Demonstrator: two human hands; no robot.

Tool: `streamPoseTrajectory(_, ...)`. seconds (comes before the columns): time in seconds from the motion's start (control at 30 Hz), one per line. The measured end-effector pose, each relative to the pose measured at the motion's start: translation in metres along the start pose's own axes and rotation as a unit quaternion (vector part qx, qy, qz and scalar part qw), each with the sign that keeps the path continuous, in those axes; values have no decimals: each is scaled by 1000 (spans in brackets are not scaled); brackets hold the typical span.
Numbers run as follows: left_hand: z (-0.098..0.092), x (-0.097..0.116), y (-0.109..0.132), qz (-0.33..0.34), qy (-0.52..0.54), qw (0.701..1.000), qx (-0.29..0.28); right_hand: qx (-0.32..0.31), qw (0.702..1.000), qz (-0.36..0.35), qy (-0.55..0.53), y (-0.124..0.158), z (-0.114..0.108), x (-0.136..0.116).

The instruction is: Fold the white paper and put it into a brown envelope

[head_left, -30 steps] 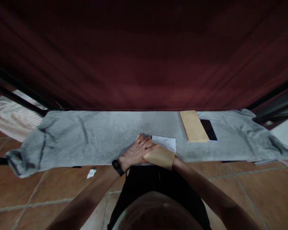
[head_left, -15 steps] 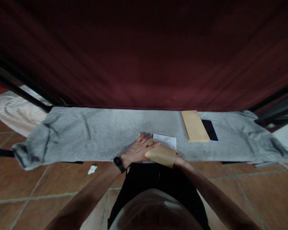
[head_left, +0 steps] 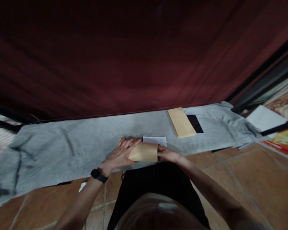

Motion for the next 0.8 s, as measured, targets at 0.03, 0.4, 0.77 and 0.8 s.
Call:
streamPoseTrajectory(0.03,0,-7,4,-14,0,1000,1,14,1000,1,20,1,-7,1)
streamPoseTrajectory(0.4,10,-56,44,-116,-31,993,10,322,829,159,429,31,-54,13)
streamPoseTrajectory(0.77,3,-58,59,-154,-38,987,24,380,881,46,277,30,-60,15)
streamPoseTrajectory(0.8,3,-59,60,-157,-37,987,25,397,889,-1,228,35,-66,13)
Point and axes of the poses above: each hand's wrist, its own y-axis away from the middle knuckle, its own z-axis out of the palm, x = y × z, the point moved 6 cm from there along -y, towards the middle knuckle, and after that the axes turned 9 degrees about -x, right-handed, at the moved point
